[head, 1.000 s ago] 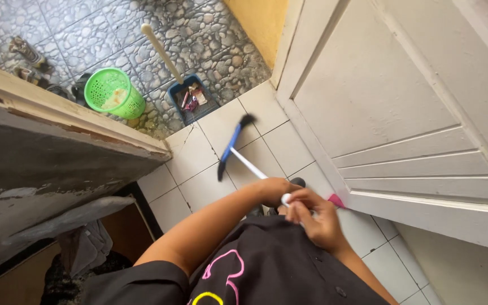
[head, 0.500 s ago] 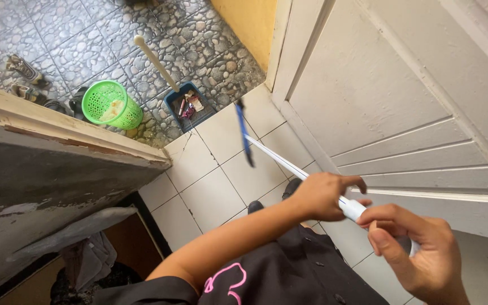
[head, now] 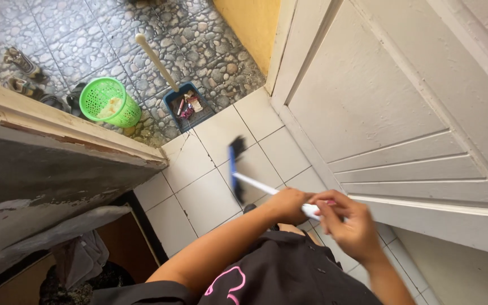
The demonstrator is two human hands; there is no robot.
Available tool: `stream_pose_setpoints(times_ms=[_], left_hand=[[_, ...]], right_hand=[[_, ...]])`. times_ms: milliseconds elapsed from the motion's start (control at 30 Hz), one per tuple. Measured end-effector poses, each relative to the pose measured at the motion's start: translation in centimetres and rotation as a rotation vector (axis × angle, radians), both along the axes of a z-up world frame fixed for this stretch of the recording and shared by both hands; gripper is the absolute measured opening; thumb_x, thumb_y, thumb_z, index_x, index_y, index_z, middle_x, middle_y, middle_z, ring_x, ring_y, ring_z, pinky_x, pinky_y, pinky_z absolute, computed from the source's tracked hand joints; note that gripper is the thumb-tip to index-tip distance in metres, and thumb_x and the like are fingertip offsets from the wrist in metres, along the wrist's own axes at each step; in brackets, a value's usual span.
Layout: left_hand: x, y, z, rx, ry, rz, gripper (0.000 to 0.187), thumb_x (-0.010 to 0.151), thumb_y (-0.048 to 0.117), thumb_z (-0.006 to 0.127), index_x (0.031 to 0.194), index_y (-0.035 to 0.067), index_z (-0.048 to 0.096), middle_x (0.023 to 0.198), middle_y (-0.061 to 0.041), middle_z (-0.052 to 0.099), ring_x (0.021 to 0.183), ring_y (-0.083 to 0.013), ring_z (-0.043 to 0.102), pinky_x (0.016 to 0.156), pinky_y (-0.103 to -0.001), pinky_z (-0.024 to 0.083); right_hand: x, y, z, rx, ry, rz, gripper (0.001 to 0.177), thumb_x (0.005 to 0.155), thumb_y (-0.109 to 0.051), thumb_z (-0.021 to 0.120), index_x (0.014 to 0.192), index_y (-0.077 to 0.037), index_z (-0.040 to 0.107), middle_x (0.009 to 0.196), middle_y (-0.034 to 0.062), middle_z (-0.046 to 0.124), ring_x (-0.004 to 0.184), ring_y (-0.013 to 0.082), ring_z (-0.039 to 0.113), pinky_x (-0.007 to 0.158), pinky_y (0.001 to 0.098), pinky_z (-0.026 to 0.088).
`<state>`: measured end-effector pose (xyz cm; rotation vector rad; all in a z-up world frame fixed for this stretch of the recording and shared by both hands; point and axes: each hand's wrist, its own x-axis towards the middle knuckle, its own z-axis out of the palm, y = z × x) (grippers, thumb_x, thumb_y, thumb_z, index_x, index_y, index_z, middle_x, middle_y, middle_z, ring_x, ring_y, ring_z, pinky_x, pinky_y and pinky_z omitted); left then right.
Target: The person sweeps debris from a tiled floor into a dustpan by hand using a small broom.
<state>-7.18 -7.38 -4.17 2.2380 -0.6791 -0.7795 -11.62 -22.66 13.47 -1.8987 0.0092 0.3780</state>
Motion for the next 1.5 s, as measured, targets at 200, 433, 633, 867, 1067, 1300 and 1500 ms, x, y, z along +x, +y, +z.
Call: stream_pose_setpoints(times_ms=[200,433,633,867,1067,1300,1500], left_hand=[[0.4,6.9,-2.8,0.328,-0.094,0.151,0.029,0.084,0.012,0.066,0.111,0.023,0.067,0.084,-0.004,0.074,0.091,-0.026,0.072,0.103,-0.046,0.036],[1.7,1.7,9.2,0.056,-0.143,0.153,0.035,0.072,0.017,0.075,0.106,0.022,0.066,0.078,-0.009,0.072,0.079,-0.033,0.072,0.066,-0.046,0.054],[-0.1,-4.0,9.0,-0.39,-0.171,0.005,0.038,0.073,0.023,0.077,0.108,0.016,0.065,0.089,-0.009,0.074,0.082,-0.0338,0.071,0.068,-0.046,0.052],[-1.3,-4.8,1.3,-0.324,-0.054,-0.167,0.032,0.08,0.028,0.078,0.107,0.014,0.07,0.097,-0.012,0.076,0.09,-0.035,0.072,0.077,-0.044,0.055],[-3.8,-0.4,-1.3,-0.057,0.05,-0.011,0.044,0.073,0.009,0.072,0.116,0.016,0.068,0.094,-0.014,0.074,0.092,-0.0373,0.07,0.078,-0.046,0.055],[-4.5,1.3,-1.3,0.295,-0.05,-0.028,0.044,0.077,0.016,0.073,0.119,0.024,0.064,0.083,-0.006,0.076,0.09,-0.0278,0.073,0.089,-0.045,0.046],[-7.3,-6.4,5.7,-0.075,-0.205,-0.14,0.046,0.07,0.026,0.082,0.114,0.023,0.069,0.087,-0.01,0.074,0.087,-0.034,0.07,0.073,-0.046,0.053]], right_hand=[[1.1,5.1,-7.9,0.155,0.107,-0.009,0.014,0.095,-0.013,0.066,0.099,-0.001,0.072,0.063,0.0015,0.064,0.053,0.0053,0.051,0.051,0.0251,0.043],[0.0,-0.5,3.9,-0.021,-0.075,-0.056,0.014,0.096,-0.013,0.064,0.098,-0.005,0.074,0.061,0.0027,0.066,0.053,0.0052,0.054,0.05,0.0235,0.043],[-2.5,-1.7,8.0,-0.3,-0.315,0.048,0.016,0.087,-0.016,0.07,0.099,-0.007,0.076,0.064,0.0081,0.077,0.06,0.0106,0.072,0.055,0.0264,0.054],[-3.6,-0.1,2.7,-0.221,-0.271,0.143,0.015,0.091,-0.012,0.067,0.102,-0.005,0.075,0.068,0.0114,0.076,0.063,0.017,0.075,0.055,0.0287,0.056],[-4.7,-0.1,-1.7,0.104,0.046,-0.053,0.017,0.095,-0.008,0.059,0.103,-0.005,0.073,0.065,0.0021,0.072,0.054,0.0044,0.068,0.049,0.025,0.05],[-6.5,0.5,-4.9,0.01,-0.102,0.04,0.015,0.095,-0.009,0.062,0.1,-0.006,0.076,0.052,-0.0012,0.055,0.046,0.0053,0.046,0.044,0.0268,0.034],[-11.4,-6.4,4.3,-0.11,-0.345,0.13,0.006,0.088,-0.01,0.072,0.09,-0.006,0.075,0.05,-0.0002,0.053,0.044,0.008,0.045,0.042,0.028,0.036]])
